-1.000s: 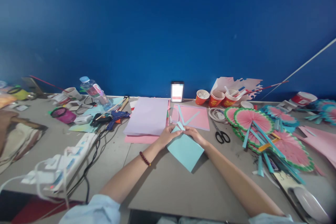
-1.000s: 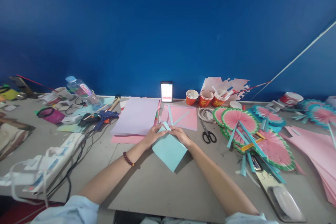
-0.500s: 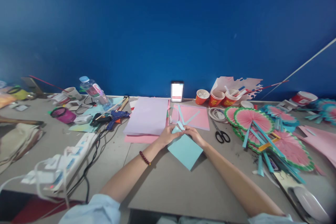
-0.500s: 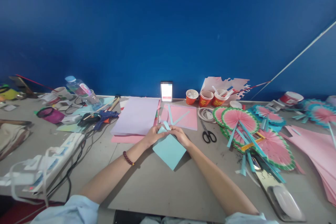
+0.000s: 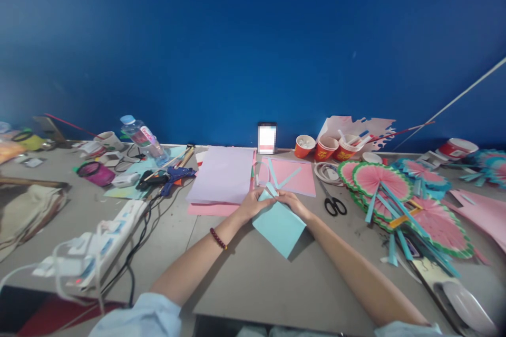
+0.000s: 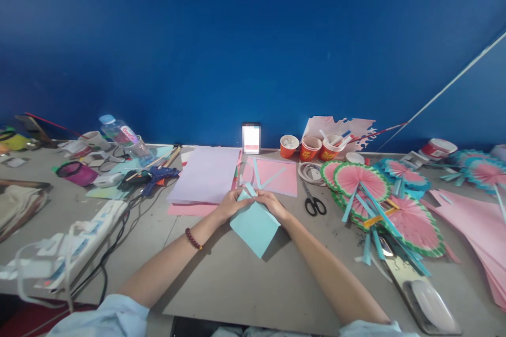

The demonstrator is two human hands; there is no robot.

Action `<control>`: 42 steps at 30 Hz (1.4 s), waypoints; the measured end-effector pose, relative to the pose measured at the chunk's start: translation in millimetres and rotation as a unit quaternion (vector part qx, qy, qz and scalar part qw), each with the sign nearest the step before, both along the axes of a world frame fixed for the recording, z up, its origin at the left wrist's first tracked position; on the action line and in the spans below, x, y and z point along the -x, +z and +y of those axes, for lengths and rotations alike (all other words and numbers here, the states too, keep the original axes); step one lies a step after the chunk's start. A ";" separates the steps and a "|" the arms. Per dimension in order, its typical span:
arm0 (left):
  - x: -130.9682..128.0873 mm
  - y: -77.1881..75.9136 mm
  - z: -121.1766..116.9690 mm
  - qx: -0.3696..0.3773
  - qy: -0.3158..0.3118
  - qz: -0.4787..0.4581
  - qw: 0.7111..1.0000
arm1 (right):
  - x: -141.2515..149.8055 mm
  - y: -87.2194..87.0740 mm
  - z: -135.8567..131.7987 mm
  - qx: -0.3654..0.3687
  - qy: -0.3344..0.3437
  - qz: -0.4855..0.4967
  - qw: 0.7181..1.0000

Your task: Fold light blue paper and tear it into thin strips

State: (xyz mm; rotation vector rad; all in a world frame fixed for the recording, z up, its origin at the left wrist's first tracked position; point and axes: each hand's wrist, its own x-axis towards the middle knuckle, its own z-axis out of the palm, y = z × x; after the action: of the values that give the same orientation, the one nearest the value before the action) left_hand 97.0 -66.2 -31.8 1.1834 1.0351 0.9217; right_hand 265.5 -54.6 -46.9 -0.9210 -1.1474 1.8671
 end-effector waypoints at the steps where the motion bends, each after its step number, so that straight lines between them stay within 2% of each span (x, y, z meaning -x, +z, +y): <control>1: 0.1 -0.5 0.1 -0.001 0.000 0.002 1.000 | 0.0 -0.2 0.0 0.002 -0.002 -0.002 1.000; 11: -0.9 -1.7 -0.8 0.034 0.017 -0.023 0.999 | 2.5 -12.3 1.2 0.025 -0.045 0.026 0.998; 17: -0.3 0.1 -0.3 0.040 0.030 -0.021 0.999 | -2.2 -6.3 1.5 0.013 0.009 0.001 1.000; 21: -0.3 2.3 0.0 0.079 0.050 -0.103 0.990 | -3.6 3.6 -0.5 0.036 -0.003 0.004 0.999; 25: -3.9 9.7 0.6 0.105 0.107 -0.204 0.967 | -4.2 8.1 -3.8 0.066 -0.046 0.049 0.996; 28: -6.4 16.3 -0.3 0.094 0.125 -0.226 0.961 | -3.6 7.0 -5.1 0.083 -0.075 0.070 0.991; 31: -6.0 18.2 -1.9 0.084 0.113 -0.238 0.961 | -0.2 4.2 -5.1 0.095 -0.102 0.092 0.986; 34: -3.5 13.2 -2.0 0.085 0.093 -0.234 0.964 | 6.1 0.0 -5.2 0.059 -0.162 0.093 0.981; 37: -2.1 4.7 -0.8 0.089 0.118 -0.153 0.977 | 10.5 -5.3 -5.7 -0.021 -0.212 0.044 0.976; 40: -3.3 -1.1 0.1 0.086 0.141 -0.078 0.983 | 8.7 -10.7 -4.2 -0.078 -0.209 -0.013 0.975; 42: -4.6 -1.9 0.0 0.081 0.144 -0.066 0.984 | 5.7 -13.5 -1.8 -0.083 -0.207 -0.015 0.975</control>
State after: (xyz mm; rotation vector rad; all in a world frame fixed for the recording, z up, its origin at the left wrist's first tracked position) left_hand 101.6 -66.3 -33.7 0.8391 1.1680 1.1033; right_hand 259.7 -56.3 -60.4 -1.0075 -1.0191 1.4066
